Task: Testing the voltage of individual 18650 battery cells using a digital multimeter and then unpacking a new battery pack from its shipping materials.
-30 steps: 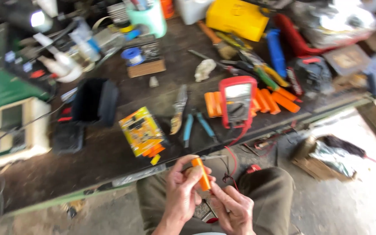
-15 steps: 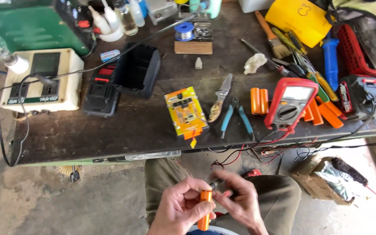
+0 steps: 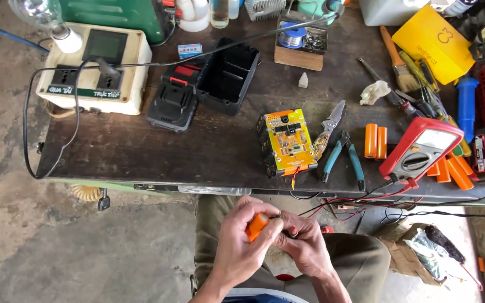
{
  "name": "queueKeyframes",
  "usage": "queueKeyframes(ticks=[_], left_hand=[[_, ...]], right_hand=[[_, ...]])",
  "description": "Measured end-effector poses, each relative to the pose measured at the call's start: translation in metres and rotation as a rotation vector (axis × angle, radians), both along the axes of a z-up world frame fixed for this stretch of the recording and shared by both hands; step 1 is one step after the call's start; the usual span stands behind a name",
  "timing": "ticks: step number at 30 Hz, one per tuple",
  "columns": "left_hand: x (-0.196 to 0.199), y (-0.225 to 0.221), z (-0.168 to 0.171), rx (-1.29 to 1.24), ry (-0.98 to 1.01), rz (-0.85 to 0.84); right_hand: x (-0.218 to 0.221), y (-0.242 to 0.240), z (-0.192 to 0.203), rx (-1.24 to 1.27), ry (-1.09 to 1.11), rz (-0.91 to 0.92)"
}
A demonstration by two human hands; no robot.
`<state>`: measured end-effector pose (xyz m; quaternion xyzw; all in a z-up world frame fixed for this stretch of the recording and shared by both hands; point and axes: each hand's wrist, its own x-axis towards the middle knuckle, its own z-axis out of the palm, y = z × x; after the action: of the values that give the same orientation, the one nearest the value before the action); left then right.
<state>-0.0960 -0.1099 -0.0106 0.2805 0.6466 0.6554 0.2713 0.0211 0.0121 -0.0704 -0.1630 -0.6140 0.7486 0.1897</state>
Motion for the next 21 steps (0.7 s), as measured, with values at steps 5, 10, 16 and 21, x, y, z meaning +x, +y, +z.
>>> queueKeyframes(ticks=[5, 10, 16, 21], left_hand=[[-0.014, 0.008, -0.001, -0.017, 0.119, -0.050], [-0.036, 0.016, -0.002, -0.089, -0.105, -0.038], [-0.046, 0.031, 0.006, -0.282, 0.215, -0.105], [-0.048, 0.036, 0.014, -0.442, 0.313, -0.103]], right_hand=[[-0.003, 0.004, 0.006, 0.104, -0.188, -0.042], [0.007, 0.029, 0.015, 0.077, -0.161, -0.359], [0.014, 0.068, 0.046, 0.549, -0.414, -0.497], [0.007, 0.085, 0.036, 0.886, -0.260, -0.541]])
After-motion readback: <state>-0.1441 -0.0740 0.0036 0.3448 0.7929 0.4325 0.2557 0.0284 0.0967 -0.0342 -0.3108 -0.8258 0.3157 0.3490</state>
